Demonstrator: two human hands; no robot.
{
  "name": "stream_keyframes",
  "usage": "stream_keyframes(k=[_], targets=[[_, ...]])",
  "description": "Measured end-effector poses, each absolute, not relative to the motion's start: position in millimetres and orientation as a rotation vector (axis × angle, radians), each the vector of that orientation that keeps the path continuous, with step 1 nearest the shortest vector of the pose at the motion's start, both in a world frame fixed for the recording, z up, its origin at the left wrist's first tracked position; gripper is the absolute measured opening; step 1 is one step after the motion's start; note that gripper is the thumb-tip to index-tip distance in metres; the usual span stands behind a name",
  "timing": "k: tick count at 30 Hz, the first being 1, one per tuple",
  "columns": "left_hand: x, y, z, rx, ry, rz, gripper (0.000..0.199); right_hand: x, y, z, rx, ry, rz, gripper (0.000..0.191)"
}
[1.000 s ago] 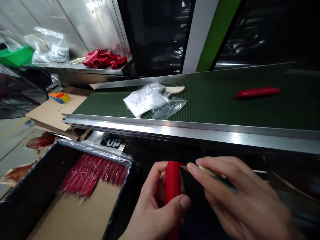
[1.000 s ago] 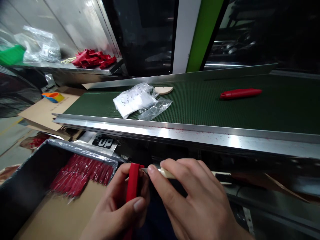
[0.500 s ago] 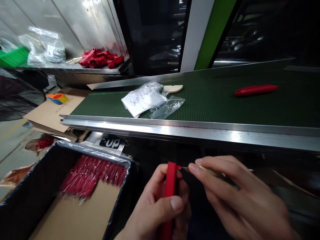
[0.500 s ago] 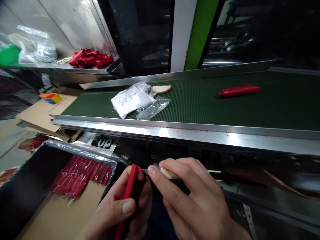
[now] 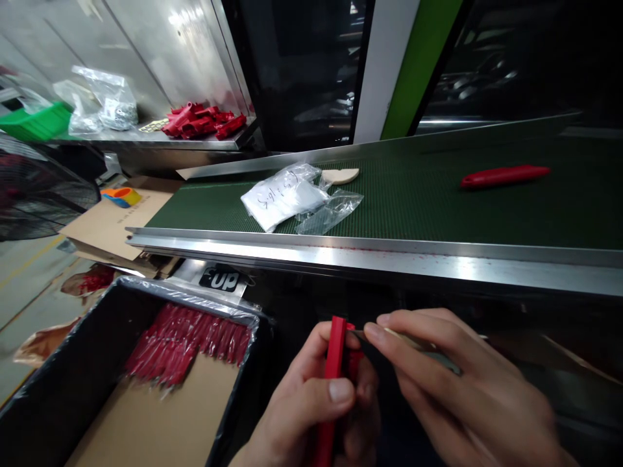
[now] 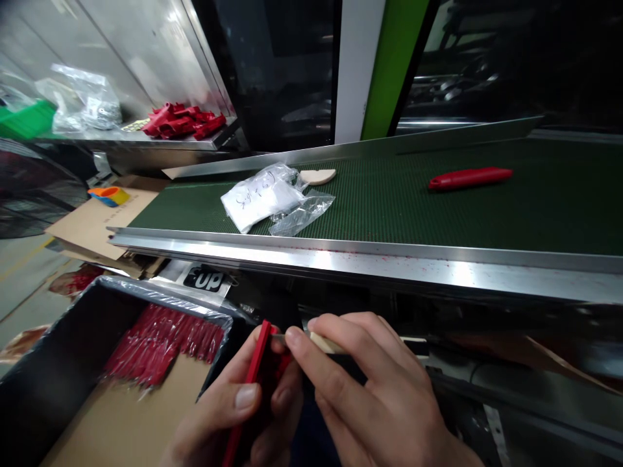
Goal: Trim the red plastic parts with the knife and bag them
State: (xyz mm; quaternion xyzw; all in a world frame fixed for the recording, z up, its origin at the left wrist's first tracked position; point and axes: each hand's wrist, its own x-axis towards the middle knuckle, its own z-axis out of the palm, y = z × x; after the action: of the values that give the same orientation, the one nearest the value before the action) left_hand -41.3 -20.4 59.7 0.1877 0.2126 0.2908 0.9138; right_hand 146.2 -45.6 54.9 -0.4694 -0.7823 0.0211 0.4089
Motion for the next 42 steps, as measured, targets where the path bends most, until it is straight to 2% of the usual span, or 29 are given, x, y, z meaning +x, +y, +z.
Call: stream_keyframes(k=[9,12,15,26,35,42], targets=[[-40.1,-22.8,38.6,0.452,0.185,0.641,0.027,151.1,-41.6,51.1,-1.246,-1.957,0.018,0.035],[-41.5,-23.5,43.5,0.439,0.288,0.581,0.032,153.7,-44.3,51.3,-1.255,-1.947,0.051,0.037],[-43.2,-23.0,51.4,0.397,0.358,0.552,0.028,153.7,-48.5,52.9,-1.185,-2.003,0.072,0.039],[-40.1,-24.9,54.4,0.38,0.359,0.552,0.032,147.1,-44.1,52.3,-1.185,-1.973,0.031,0.033],[-29.2,-32.8,52.6,0.276,0.323,0.694,0.024,148.2,-50.5,43.6,-1.178,-1.961,0.058,0.043],[-22.6,-35.7,43.7,0.174,0.172,0.699,0.021,148.3,-45.6,41.5,-1.195,-1.976,-0.069,0.038]])
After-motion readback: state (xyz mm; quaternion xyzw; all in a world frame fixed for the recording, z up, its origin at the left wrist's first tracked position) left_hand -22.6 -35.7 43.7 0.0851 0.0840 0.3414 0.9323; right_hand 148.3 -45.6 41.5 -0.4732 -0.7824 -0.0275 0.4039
